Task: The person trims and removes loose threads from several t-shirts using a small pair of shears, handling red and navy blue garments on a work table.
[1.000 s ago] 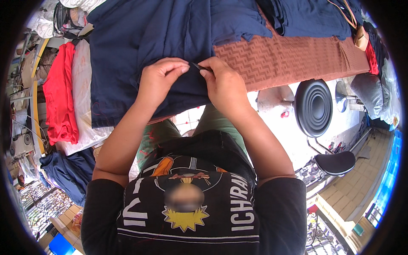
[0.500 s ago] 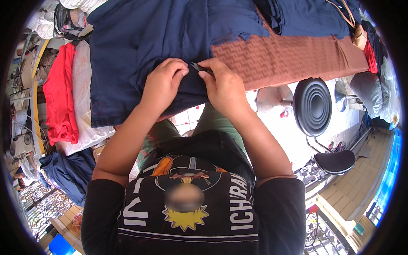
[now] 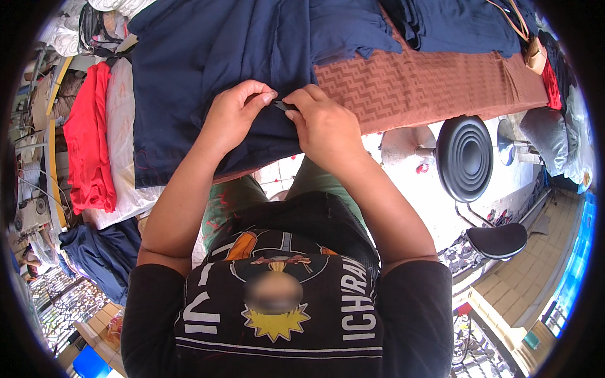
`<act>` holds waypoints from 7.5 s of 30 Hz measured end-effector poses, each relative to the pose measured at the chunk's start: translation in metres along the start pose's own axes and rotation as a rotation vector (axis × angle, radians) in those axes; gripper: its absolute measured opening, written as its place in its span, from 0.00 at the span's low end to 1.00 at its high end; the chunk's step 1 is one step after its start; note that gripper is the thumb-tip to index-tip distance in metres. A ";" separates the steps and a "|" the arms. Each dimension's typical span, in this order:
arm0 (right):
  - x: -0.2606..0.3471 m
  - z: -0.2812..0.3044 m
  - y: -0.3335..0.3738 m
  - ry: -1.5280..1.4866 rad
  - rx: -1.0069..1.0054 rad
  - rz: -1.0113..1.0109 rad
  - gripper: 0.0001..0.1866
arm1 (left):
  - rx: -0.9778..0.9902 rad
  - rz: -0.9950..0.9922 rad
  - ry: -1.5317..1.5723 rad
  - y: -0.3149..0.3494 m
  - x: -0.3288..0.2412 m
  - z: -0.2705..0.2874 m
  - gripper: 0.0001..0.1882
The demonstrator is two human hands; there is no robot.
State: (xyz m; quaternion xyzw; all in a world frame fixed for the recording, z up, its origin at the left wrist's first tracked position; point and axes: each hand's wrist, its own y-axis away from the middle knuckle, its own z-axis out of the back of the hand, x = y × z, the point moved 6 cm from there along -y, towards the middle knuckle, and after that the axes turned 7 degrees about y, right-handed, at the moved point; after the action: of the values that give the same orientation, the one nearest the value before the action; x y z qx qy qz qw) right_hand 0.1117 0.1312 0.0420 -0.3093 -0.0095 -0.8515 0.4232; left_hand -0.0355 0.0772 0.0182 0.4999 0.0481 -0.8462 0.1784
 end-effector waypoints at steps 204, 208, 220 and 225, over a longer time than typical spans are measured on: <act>0.087 -0.027 -0.037 -0.261 0.185 0.265 0.21 | -0.371 -0.260 -0.375 0.116 0.018 0.084 0.11; 0.079 -0.063 -0.034 -0.318 0.144 0.287 0.15 | -0.430 -0.230 -0.379 0.113 0.035 0.081 0.10; 0.081 -0.072 -0.028 -0.265 0.222 0.309 0.09 | -0.436 -0.135 -0.061 0.108 0.051 0.088 0.05; 0.087 -0.067 -0.027 -0.164 0.226 0.348 0.08 | -0.374 -0.173 -0.024 0.113 0.043 0.088 0.08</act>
State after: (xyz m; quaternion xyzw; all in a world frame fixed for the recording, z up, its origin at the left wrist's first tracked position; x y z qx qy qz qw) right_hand 0.0178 0.0679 0.0408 -0.3252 -0.0859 -0.7311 0.5936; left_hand -0.0873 -0.0622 0.0354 0.4418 0.2450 -0.8407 0.1951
